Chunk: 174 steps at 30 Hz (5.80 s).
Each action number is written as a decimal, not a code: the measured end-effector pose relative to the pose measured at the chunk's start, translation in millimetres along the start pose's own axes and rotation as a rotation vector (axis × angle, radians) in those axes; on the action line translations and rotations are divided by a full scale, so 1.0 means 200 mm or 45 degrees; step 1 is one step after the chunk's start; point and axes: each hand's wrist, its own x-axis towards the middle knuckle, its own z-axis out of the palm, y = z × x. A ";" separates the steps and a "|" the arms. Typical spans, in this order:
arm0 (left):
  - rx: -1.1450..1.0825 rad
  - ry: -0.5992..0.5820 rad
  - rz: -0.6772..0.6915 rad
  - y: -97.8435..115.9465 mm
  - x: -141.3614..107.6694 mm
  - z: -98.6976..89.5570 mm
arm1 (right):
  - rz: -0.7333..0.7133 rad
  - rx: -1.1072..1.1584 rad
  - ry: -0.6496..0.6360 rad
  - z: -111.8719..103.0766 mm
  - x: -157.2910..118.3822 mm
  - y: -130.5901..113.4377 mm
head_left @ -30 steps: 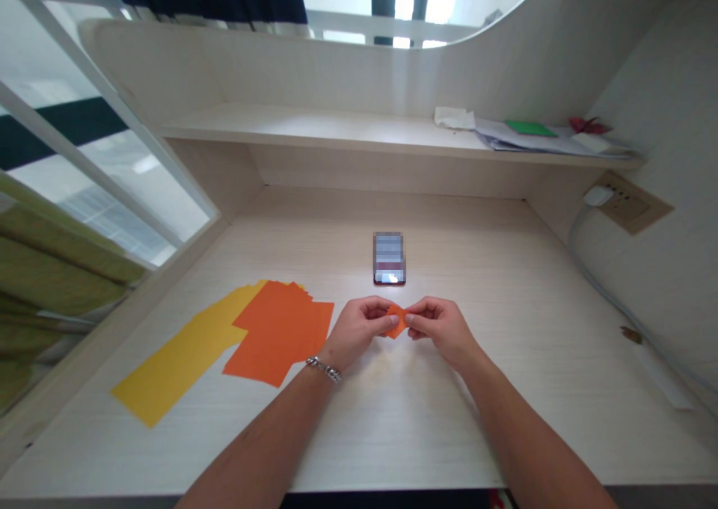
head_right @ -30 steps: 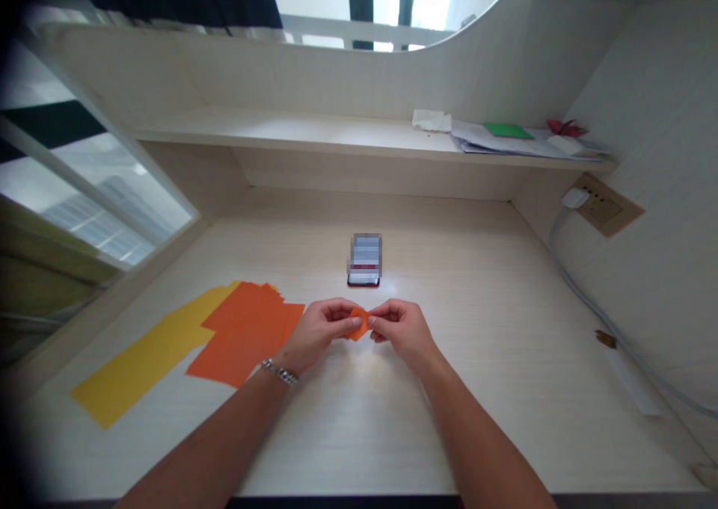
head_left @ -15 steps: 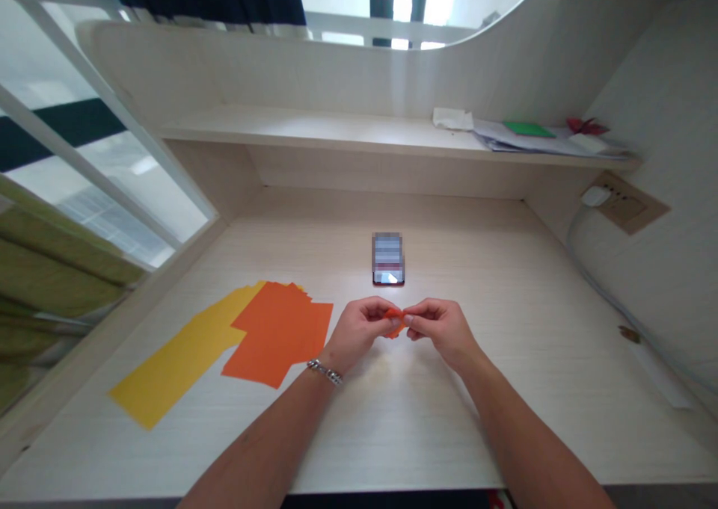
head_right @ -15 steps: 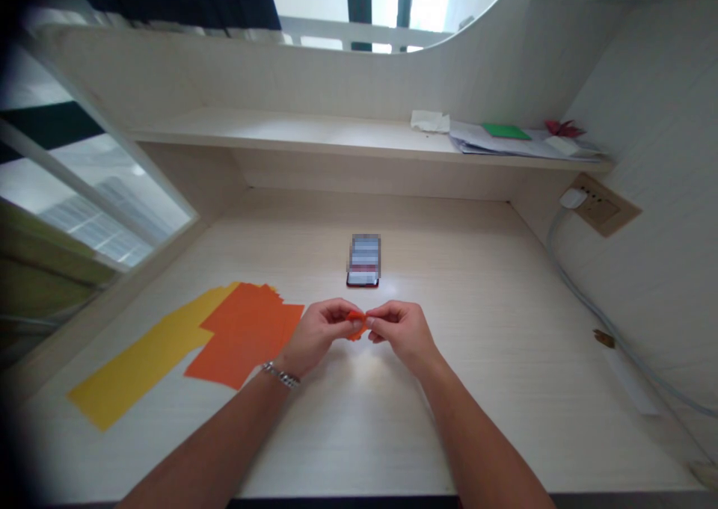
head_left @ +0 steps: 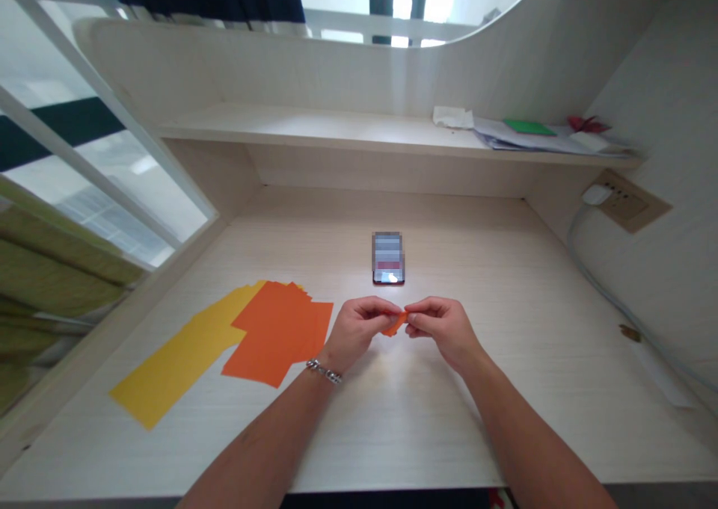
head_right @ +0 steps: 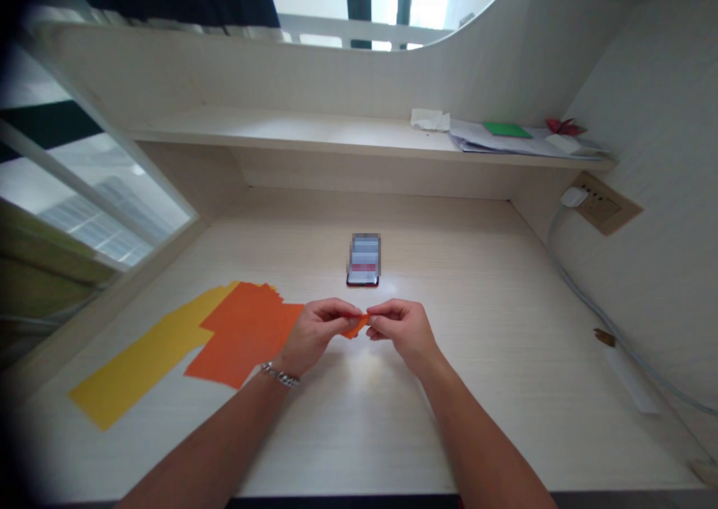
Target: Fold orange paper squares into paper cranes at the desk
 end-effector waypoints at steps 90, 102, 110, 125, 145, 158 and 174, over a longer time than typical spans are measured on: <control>0.109 -0.059 -0.035 -0.02 0.02 0.00 | -0.133 -0.342 0.026 0.03 -0.01 0.04; 0.015 -0.051 -0.044 -0.04 0.02 0.00 | -0.199 -0.413 0.040 0.04 -0.02 0.04; 0.038 0.049 0.030 -0.02 0.01 0.00 | -0.114 -0.061 0.030 0.03 -0.01 0.04; 0.097 0.100 0.083 -0.02 0.00 0.01 | -0.022 -0.210 -0.059 0.00 0.01 0.05; 0.024 0.056 0.055 -0.02 0.00 0.00 | -0.169 -0.383 -0.087 0.01 0.00 0.05; -0.029 -0.136 -0.156 -0.03 0.02 -0.03 | -0.167 -0.502 -0.075 0.00 0.00 0.05; 0.712 -0.103 0.207 0.00 -0.02 0.00 | -0.403 -0.963 -0.121 0.00 -0.04 -0.01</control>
